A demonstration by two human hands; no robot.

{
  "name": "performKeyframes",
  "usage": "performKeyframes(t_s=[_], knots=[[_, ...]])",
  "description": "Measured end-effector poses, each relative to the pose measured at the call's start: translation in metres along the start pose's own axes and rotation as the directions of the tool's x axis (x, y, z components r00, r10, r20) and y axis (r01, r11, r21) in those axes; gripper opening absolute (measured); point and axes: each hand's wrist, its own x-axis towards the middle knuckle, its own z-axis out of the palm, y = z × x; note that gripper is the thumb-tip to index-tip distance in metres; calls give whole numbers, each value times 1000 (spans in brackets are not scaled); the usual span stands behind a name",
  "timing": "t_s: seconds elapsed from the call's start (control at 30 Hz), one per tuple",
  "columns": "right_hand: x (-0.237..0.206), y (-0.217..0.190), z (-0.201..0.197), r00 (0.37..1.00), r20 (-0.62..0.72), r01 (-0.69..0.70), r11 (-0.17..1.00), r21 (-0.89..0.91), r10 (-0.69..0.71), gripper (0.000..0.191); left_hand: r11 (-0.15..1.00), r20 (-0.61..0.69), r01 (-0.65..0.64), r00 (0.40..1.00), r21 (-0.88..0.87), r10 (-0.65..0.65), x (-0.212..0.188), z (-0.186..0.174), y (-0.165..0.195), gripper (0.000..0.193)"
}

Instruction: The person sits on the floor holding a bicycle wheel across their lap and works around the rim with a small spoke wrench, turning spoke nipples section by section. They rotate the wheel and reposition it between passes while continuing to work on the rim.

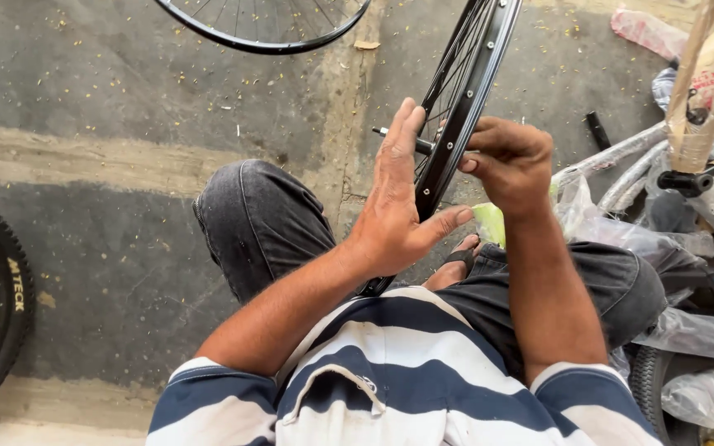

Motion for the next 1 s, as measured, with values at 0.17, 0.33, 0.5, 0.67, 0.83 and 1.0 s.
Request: performKeyframes(t_s=[0.17, 0.33, 0.5, 0.67, 0.83, 1.0], knots=[[25, -25, 6, 900, 346, -353, 910, 216, 267, 48, 998, 27, -27, 999, 64, 25, 2, 3, 3, 111], [11, -25, 60, 919, -124, 208, 728, -654, -374, 37, 998, 24, 14, 1000, -54, -13, 0, 2, 1, 110], [15, -24, 29, 981, 189, 129, 897, -424, -52, 30, 999, 48, -7, 999, 41, 5, -2, 8, 2, 112], [13, 18, 35, 857, 85, 377, 505, -776, -509, 23, 992, 51, 6, 999, 127, -13, -2, 14, 2, 114], [6, 30, 39, 979, -105, 149, 968, -203, -173, 20, 994, 8, -61, 998, 89, 60, -1, 12, -1, 113], [13, -12, -4, 916, 273, -360, 904, 231, 295, 47, 999, 22, -34, 999, 39, 33, -5, 8, 0, 112]])
